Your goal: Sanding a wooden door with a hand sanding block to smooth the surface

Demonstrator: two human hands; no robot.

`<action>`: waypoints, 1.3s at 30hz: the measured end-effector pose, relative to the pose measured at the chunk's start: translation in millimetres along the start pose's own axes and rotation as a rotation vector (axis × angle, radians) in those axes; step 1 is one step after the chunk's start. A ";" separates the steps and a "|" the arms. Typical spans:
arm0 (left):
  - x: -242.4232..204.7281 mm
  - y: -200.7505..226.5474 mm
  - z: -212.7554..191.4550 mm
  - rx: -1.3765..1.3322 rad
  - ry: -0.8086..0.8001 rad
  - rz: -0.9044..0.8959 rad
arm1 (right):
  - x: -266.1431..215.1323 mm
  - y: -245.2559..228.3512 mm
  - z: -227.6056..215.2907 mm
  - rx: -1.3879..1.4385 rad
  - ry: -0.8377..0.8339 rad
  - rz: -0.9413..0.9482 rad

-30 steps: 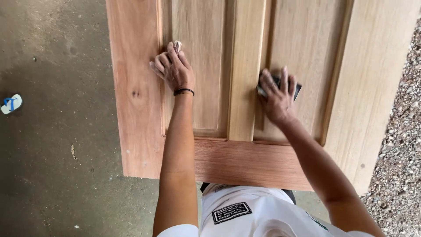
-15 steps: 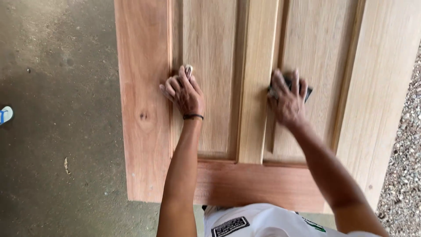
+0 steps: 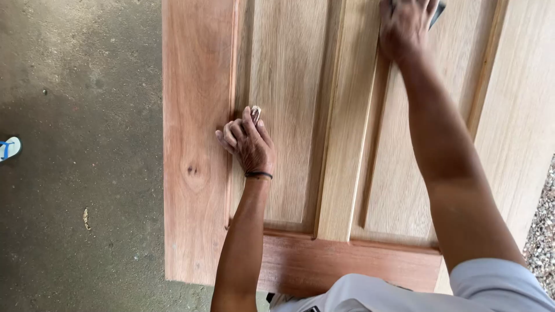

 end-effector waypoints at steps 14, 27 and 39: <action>-2.2 -0.1 4.1 -0.016 0.071 -0.014 | -175.1 -147.5 -173.3 0.148 -0.420 0.521; -2.8 1.8 2.8 0.025 0.047 0.004 | -219.0 -146.8 -198.5 0.246 -0.207 0.345; 3.0 2.8 -9.0 -0.039 -0.002 -0.041 | -151.6 -123.8 -166.8 0.106 -0.274 0.565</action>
Point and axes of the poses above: each hand's wrist, its own x-axis towards the middle knuckle, its own z-axis out of the palm, y = z × x, the point moved 7 cm from there along x, towards the middle knuckle, and after that the axes turned 7 degrees about z, right-handed, at the moved point
